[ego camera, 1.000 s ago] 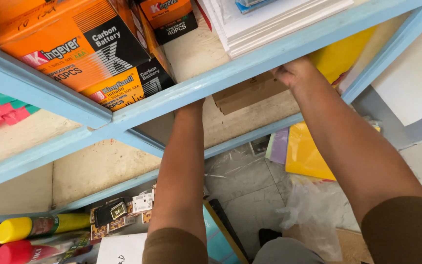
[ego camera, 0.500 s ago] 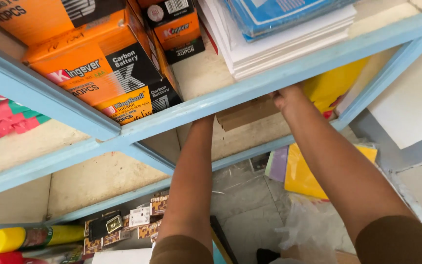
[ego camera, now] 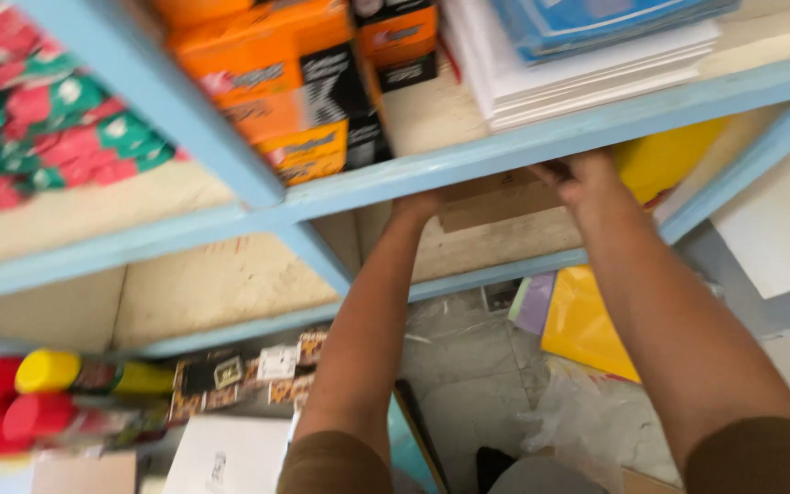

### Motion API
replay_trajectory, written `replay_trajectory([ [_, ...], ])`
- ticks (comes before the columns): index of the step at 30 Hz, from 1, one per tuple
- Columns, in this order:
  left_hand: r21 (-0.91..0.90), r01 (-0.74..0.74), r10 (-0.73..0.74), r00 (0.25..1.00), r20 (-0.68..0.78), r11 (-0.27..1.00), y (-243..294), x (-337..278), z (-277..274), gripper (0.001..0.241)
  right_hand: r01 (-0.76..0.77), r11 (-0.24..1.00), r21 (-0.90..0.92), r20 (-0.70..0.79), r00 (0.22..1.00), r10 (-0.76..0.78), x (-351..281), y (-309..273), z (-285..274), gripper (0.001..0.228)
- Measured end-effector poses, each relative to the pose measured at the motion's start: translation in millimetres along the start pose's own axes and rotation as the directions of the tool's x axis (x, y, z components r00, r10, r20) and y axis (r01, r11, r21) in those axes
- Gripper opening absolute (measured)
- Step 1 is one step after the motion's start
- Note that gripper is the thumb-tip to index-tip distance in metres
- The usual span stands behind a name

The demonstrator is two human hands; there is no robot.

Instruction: Restocking various retail items from the floor onto shelves.

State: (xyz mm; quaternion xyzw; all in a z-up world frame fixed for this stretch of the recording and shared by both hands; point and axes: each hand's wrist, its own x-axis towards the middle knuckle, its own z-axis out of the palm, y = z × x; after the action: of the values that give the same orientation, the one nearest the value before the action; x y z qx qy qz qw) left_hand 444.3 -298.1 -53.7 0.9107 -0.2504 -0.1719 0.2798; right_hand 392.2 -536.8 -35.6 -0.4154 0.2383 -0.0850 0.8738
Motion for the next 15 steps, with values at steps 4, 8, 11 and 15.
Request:
replay_trajectory([
  [4, 0.031, 0.158, -0.156, 0.987, -0.034, 0.987, 0, -102, -28, 0.054, -0.078, 0.986, -0.148, -0.003, 0.997, 0.079, 20, 14, -62, 0.029],
  [8, 0.025, -0.3, 0.3, 0.954, -0.013, 0.954, -49, -245, -51, 0.059, -0.197, 0.973, -0.117, 0.054, 0.977, 0.204, 60, 59, -124, 0.017],
  [11, -0.125, -0.027, 0.041, 0.993, 0.11, 0.992, -80, -365, -82, 0.055, -0.274, 0.96, -0.059, 0.223, 0.934, 0.28, 61, 126, -165, 0.011],
  [15, -0.453, 0.165, -0.272, 0.945, -0.183, 0.876, -190, -495, -53, 0.051, -0.17, 0.84, -0.515, 0.28, 0.893, 0.352, -87, 159, -65, 0.037],
])
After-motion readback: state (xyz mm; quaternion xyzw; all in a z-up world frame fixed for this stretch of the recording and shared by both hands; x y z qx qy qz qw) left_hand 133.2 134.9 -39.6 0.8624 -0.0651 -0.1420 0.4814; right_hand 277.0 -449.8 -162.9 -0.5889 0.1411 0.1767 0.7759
